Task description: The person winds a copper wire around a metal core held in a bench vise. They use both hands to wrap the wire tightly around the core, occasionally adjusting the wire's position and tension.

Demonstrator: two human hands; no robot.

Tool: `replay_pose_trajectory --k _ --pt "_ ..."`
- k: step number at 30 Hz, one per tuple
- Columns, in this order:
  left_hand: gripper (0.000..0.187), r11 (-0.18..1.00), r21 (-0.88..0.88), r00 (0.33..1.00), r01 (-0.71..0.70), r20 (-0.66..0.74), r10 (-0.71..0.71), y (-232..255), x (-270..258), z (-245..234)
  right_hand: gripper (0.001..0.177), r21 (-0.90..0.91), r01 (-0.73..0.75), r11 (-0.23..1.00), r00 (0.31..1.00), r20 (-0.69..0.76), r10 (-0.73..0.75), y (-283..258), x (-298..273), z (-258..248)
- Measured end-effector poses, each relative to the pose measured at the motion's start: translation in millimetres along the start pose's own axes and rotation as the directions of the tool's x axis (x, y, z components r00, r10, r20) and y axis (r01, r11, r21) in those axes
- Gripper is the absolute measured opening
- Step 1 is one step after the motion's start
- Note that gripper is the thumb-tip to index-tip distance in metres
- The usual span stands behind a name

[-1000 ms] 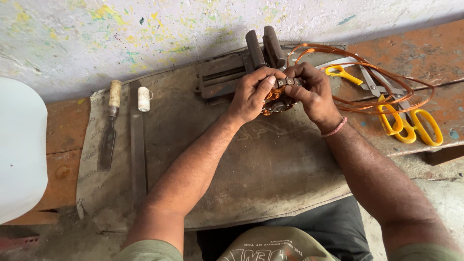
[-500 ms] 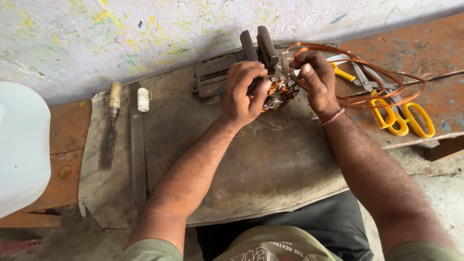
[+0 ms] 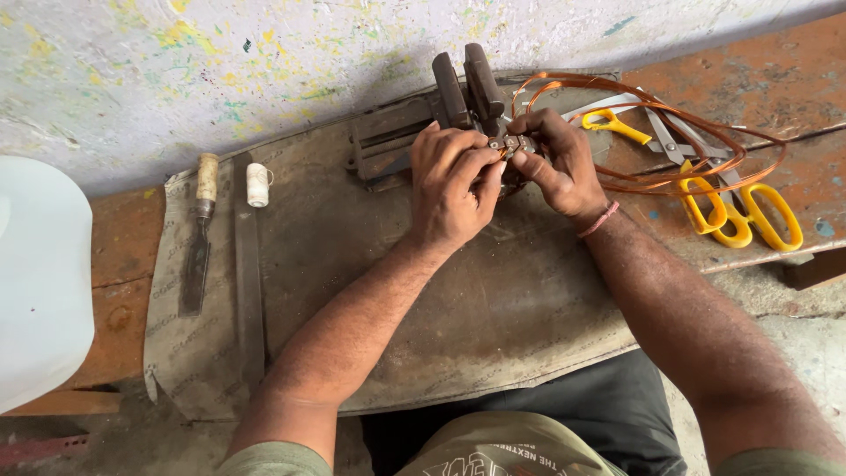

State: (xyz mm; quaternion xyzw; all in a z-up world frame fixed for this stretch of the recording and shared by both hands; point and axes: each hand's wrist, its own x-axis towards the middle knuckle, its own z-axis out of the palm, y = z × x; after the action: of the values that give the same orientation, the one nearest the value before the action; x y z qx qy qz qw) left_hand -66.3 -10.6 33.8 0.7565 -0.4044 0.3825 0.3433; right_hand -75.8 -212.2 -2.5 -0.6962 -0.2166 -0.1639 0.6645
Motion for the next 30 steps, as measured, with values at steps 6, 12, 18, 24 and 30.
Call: replay_pose_trajectory --k 6,12,18,24,30 --pt "0.019 0.998 -0.016 0.998 0.064 -0.026 -0.065 5.9 -1.2 4.7 0.025 -0.065 0.039 0.997 0.999 -0.021 -0.040 1.3 0.9 7.5" --pt "0.018 0.991 -0.095 0.996 0.092 -0.011 -0.094 2.0 -5.3 9.4 0.020 -0.058 0.023 0.998 0.999 -0.029 -0.024 2.2 1.8 8.8" --pt "0.015 0.991 -0.110 0.997 0.082 0.001 -0.083 -3.0 -10.2 14.6 0.019 -0.019 -0.011 1.000 1.000 -0.022 0.011 3.7 2.0 9.6" --pt "0.012 0.981 -0.171 0.995 0.096 -0.017 -0.101 -6.2 -12.8 16.6 0.020 -0.027 -0.020 0.999 0.999 -0.025 0.020 7.4 1.0 10.1" --pt "0.013 0.982 -0.183 0.997 0.053 -0.043 -0.062 -8.1 -10.3 15.4 0.018 -0.035 -0.022 0.999 0.999 -0.028 0.021 8.0 -0.2 10.2"
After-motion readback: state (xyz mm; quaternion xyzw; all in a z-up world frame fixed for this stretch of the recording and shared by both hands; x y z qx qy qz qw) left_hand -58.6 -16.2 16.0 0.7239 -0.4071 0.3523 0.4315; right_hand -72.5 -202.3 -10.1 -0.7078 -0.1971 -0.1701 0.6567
